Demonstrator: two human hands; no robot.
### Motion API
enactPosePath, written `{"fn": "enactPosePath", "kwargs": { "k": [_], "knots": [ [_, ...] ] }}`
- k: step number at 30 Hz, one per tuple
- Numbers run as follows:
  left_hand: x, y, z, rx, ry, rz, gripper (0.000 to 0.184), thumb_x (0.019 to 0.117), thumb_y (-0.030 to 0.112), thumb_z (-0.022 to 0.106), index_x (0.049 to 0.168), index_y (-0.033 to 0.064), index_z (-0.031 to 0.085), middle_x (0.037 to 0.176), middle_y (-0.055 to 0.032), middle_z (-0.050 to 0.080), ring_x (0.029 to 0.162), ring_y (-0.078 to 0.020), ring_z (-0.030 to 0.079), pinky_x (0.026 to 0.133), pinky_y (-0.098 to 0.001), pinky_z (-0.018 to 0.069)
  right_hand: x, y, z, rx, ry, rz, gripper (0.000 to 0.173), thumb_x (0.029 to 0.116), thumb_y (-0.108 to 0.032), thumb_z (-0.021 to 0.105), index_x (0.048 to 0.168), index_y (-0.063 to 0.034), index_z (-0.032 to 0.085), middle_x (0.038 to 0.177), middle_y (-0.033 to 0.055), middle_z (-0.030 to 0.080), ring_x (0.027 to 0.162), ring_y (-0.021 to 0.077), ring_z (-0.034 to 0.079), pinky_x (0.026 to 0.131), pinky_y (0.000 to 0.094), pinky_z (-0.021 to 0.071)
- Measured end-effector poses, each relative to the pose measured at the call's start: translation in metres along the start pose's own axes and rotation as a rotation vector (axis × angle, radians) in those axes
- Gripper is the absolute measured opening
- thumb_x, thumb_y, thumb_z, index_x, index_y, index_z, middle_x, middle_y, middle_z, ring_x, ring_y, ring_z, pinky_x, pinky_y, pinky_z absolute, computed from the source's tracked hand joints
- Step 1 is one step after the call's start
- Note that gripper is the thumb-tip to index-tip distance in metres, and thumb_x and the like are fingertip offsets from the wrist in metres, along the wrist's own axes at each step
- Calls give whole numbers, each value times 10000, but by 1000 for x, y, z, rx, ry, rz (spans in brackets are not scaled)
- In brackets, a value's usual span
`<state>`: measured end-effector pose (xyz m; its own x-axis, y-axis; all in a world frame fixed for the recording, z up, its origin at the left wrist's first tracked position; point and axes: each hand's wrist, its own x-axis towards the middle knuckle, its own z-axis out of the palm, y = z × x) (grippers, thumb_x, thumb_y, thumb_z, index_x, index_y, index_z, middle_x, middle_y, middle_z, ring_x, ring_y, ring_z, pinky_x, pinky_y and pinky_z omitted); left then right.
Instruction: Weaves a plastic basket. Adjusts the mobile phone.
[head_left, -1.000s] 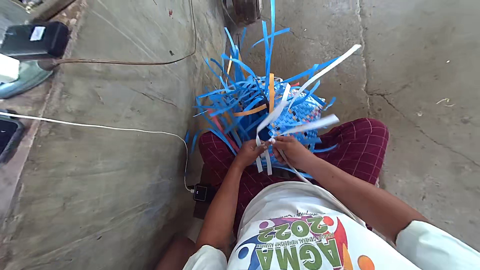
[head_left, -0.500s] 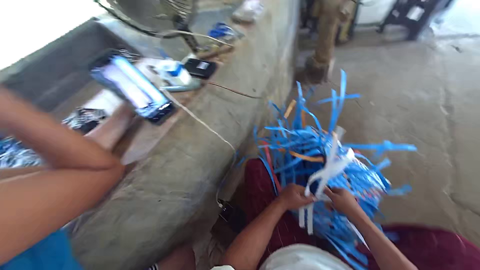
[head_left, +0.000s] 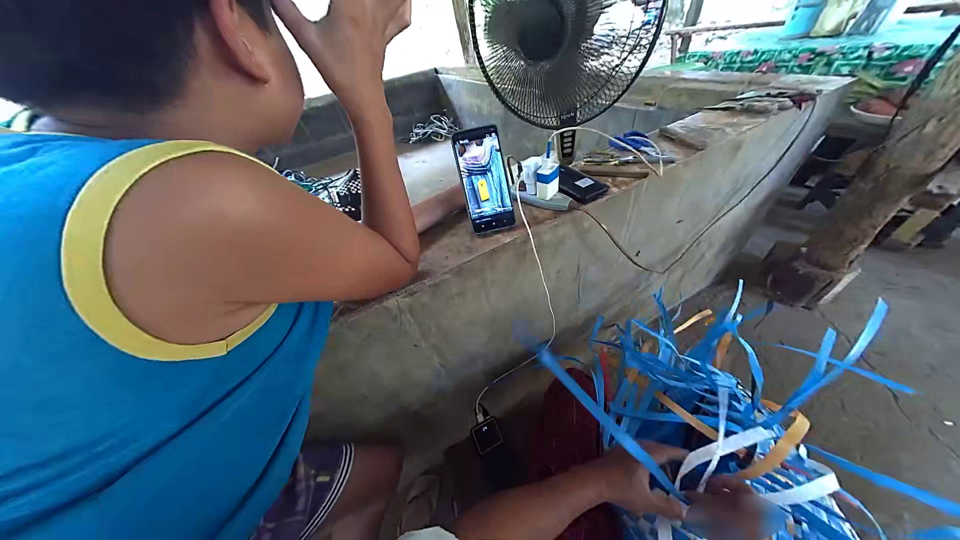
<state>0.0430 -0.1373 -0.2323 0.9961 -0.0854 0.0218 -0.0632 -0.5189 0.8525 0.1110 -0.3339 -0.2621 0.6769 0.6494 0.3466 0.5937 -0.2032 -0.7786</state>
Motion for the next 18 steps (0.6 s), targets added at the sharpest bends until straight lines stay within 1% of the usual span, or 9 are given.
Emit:
{"fn": "enactPosePath", "kwargs": {
  "k": [3, 5, 7, 9, 11, 13, 15, 16, 18],
  "knots": [
    [-11, 27, -59, -40, 265, 106, 589, 910, 154, 739, 1423, -57, 544, 1107, -218, 694, 1005, -287, 673, 944, -427, 544, -4, -3, 8, -48, 57, 56, 149, 873, 20, 683, 979, 87, 763, 1314, 485, 452, 973, 422, 668, 900, 441, 580],
    [-21, 53, -115, 9, 455, 177, 537, 954, 249, 672, 1361, -88, 579, 1065, -174, 700, 941, -201, 675, 887, -357, 561, -3, -6, 6, -61, -2, 114, 162, 891, -6, 687, 1009, 70, 768, 1334, 478, 455, 1038, 478, 649, 945, 502, 558],
    [-33, 77, -174, 151, 660, 220, 585, 1008, 376, 550, 1344, -103, 581, 1112, -172, 704, 1015, -190, 663, 938, -355, 535, 3, -10, 1, -54, -99, 155, 176, 907, -37, 684, 1022, 74, 759, 1240, 426, 580, 1144, 556, 590, 1025, 624, 471],
    [-43, 91, -228, 327, 911, 220, 437, 1026, 238, 504, 1304, -78, 620, 1141, -177, 702, 1086, -226, 657, 984, -399, 519, 12, -14, -5, -90, -197, 173, 205, 939, -71, 668, 1043, 87, 749, 1101, 341, 691, 1118, 571, 601, 1038, 677, 419],
    [-48, 98, -277, 567, 1136, 192, 359, 1028, 155, 525, 1300, -59, 620, 1262, -213, 667, 1192, -299, 632, 1040, -462, 500, 17, -19, -7, -138, -261, 196, 228, 956, -77, 647, 1073, 98, 736, 1085, 319, 707, 1116, 566, 609, 1059, 678, 395],
    [-48, 104, -315, 632, 1277, 63, 429, 1018, 159, 564, 1402, -33, 549, 1392, -252, 575, 1298, -361, 557, 1083, -504, 465, 20, -22, -6, -179, -285, 232, 238, 966, -84, 643, 1093, 99, 726, 1097, 326, 698, 1131, 562, 602, 1066, 672, 390],
    [-41, 108, -342, 513, 1313, -97, 587, 1010, 170, 603, 1540, 24, 398, 1519, -270, 444, 1383, -386, 476, 1114, -513, 435, 19, -24, -4, -211, -278, 270, 242, 972, -98, 651, 1107, 88, 728, 1114, 338, 689, 1157, 572, 584, 1065, 670, 395],
    [-36, 107, -352, 437, 1315, -143, 664, 1004, 173, 622, 1583, 49, 322, 1529, -274, 424, 1377, -387, 475, 1095, -508, 444, 18, -23, -3, -219, -271, 278, 247, 973, -104, 651, 1112, 85, 728, 1123, 343, 684, 1166, 581, 574, 1064, 676, 394],
    [-25, 103, -366, 225, 1295, -180, 768, 1006, 159, 628, 1633, 101, 190, 1537, -252, 435, 1384, -346, 490, 1121, -483, 437, 16, -23, -2, -232, -257, 283, 256, 980, -117, 642, 1119, 80, 728, 1127, 346, 680, 1169, 581, 569, 1059, 678, 397]
  ]
}}
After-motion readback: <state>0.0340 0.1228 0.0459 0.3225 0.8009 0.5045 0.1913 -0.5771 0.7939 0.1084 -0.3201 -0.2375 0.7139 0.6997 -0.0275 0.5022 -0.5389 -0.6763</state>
